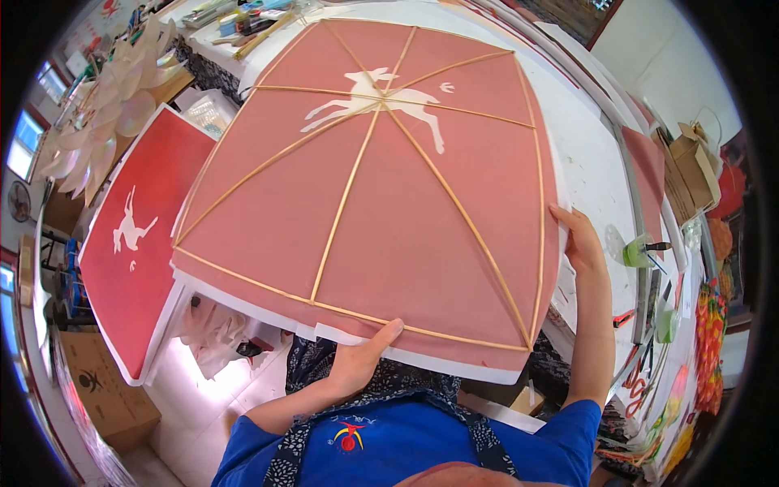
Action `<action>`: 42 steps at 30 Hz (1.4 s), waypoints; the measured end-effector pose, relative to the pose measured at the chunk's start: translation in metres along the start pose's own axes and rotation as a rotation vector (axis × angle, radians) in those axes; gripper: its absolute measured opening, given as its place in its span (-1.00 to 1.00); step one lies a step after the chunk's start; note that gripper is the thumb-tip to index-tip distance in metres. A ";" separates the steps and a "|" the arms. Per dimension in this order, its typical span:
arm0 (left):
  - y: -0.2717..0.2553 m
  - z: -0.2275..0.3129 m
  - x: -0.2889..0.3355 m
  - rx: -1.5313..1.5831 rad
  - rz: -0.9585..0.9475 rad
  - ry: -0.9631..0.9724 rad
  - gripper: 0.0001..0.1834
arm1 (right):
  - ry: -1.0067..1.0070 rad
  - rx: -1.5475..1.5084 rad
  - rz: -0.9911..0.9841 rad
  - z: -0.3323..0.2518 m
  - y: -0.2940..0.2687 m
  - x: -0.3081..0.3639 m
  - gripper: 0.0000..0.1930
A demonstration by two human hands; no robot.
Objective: Manufacturing a decorative paper craft by applying glue to a frame, trimming paper with a utility knife, and cutting edges with scissors.
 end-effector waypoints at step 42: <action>-0.133 0.060 -0.136 0.157 0.260 0.179 -0.43 | -0.521 0.935 0.739 0.055 -0.053 0.126 -0.81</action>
Point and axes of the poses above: each hand's wrist, its own x-axis away from the middle knuckle, its own y-axis out of the palm, z = x × y, the point moved 4 cm from there along -x, towards the middle knuckle, and after that the axes turned 1 degree about -z, right-handed, at the moved point
